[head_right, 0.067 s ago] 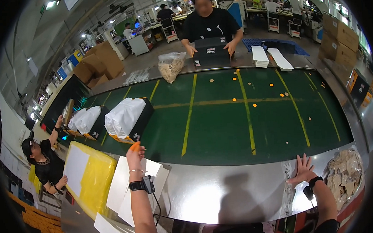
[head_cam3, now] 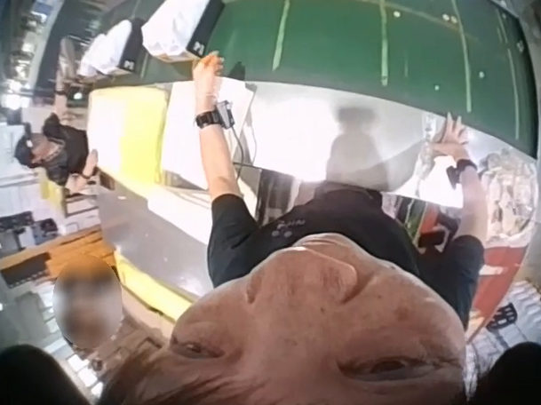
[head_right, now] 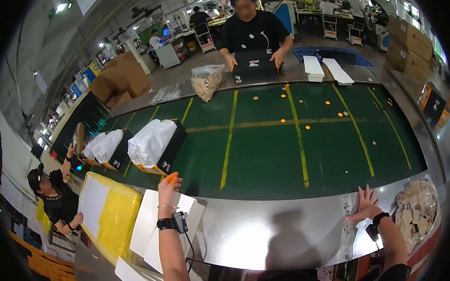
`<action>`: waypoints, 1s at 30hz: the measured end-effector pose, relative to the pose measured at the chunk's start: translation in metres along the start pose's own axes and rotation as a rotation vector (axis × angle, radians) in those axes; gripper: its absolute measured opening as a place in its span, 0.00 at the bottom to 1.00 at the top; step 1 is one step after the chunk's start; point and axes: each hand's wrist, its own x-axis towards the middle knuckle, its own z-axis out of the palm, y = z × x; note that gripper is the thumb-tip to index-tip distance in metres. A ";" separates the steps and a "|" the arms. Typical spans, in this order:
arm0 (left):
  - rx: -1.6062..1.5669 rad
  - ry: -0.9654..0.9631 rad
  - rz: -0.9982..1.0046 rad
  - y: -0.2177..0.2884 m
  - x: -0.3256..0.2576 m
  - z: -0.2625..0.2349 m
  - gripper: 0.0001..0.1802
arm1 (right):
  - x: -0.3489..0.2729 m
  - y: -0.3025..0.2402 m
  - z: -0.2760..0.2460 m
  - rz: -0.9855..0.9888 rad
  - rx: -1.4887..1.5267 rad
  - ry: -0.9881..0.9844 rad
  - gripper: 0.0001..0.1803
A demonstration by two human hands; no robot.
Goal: Packing shoes into boxes along a conveyor belt at a manufacturing facility.
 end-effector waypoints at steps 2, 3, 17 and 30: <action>0.038 -0.011 -0.003 -0.001 -0.001 0.004 0.14 | -0.001 0.005 0.004 -0.001 -0.015 0.014 0.88; 0.072 -0.019 -0.013 -0.001 -0.001 0.006 0.14 | -0.001 0.006 0.006 0.001 -0.009 0.013 0.88; -0.251 0.184 0.051 0.098 0.007 -0.077 0.12 | 0.011 -0.009 0.005 -0.001 -0.001 0.097 0.82; -0.563 0.508 -0.404 0.008 0.108 -0.134 0.30 | 0.022 0.003 0.011 0.012 -0.022 0.054 0.87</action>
